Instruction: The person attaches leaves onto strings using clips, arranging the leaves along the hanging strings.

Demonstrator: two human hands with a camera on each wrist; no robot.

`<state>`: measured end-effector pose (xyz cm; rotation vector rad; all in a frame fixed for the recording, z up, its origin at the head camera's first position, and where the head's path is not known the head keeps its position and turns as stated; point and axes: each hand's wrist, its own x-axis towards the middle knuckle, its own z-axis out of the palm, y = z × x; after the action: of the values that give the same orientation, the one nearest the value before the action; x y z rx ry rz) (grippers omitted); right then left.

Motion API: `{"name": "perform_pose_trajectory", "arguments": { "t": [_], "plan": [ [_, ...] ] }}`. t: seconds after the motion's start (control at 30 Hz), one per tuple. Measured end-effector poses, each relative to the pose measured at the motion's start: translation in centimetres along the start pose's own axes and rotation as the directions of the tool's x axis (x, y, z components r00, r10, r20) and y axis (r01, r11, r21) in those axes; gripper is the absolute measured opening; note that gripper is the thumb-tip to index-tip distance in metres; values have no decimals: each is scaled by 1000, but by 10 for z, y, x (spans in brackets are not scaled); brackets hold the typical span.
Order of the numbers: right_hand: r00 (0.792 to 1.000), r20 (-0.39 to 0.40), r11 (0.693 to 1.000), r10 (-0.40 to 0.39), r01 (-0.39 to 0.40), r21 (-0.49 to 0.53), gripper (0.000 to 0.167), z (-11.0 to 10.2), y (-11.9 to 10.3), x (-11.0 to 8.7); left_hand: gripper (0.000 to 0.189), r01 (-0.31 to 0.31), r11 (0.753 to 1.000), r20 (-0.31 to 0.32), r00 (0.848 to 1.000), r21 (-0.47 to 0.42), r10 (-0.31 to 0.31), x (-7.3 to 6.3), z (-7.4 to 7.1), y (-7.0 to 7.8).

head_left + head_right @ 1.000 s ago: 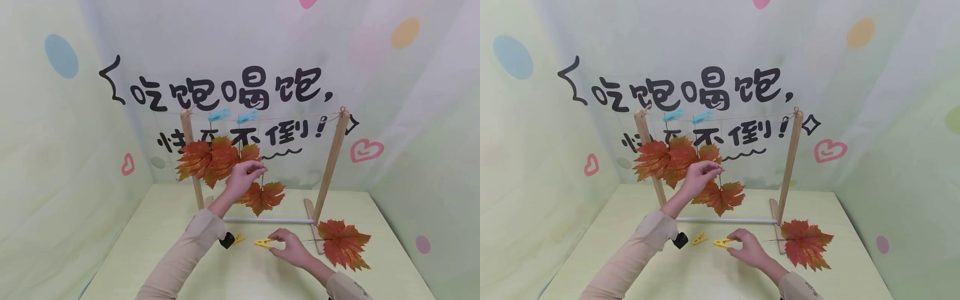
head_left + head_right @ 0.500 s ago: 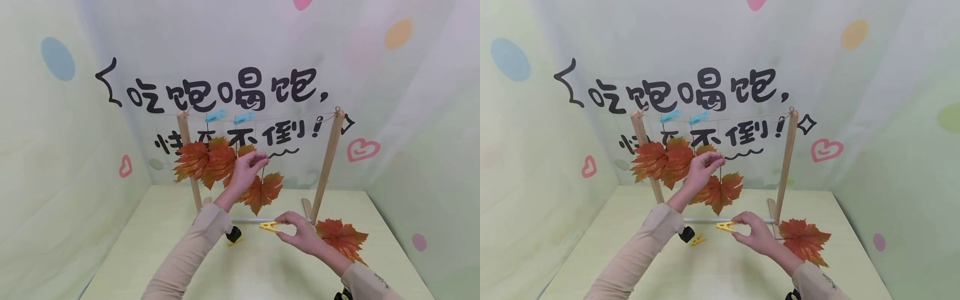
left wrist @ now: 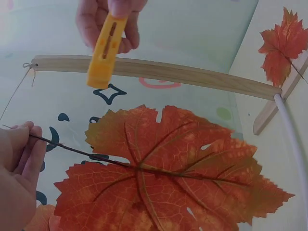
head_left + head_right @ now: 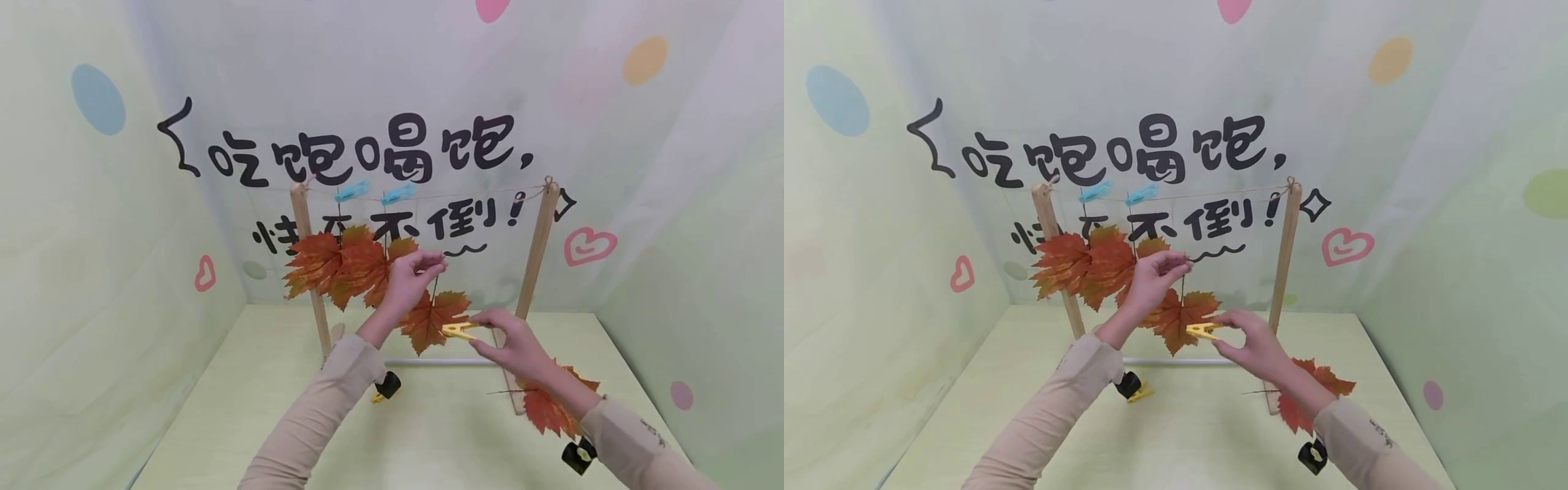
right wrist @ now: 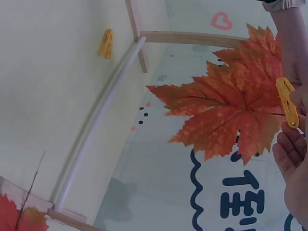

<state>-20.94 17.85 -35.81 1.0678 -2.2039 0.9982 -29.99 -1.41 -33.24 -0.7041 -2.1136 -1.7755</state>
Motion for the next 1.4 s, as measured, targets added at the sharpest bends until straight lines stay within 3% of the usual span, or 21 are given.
{"name": "perform_pose_trajectory", "arguments": {
  "t": [0.27,0.47,0.73,0.9,1.0,1.17,1.4],
  "plan": [
    [995,-61,995,73,-77,-59,31,-28,-10,28,17,106,994,-12,994,-16,-106,5,4,0],
    [993,-116,995,33,-43,-89,32,-40,-6,42,16,79,997,2,997,2,-79,9,4,1],
    [987,-158,993,-29,11,-114,34,-47,25,55,13,73,997,-31,997,-29,-74,18,-2,3],
    [984,-170,992,-53,32,-126,32,-54,26,66,15,73,997,-65,995,-30,-74,24,-4,5],
    [982,-172,988,-82,58,-143,32,-59,24,71,17,89,996,-72,993,-1,-89,27,-4,8],
    [980,-166,982,-107,79,-169,32,-65,22,79,18,68,995,-92,994,79,-61,32,-1,14],
    [987,-150,983,-64,37,-179,33,-70,19,90,19,53,998,-100,994,14,-52,38,4,23]
  ]
}}
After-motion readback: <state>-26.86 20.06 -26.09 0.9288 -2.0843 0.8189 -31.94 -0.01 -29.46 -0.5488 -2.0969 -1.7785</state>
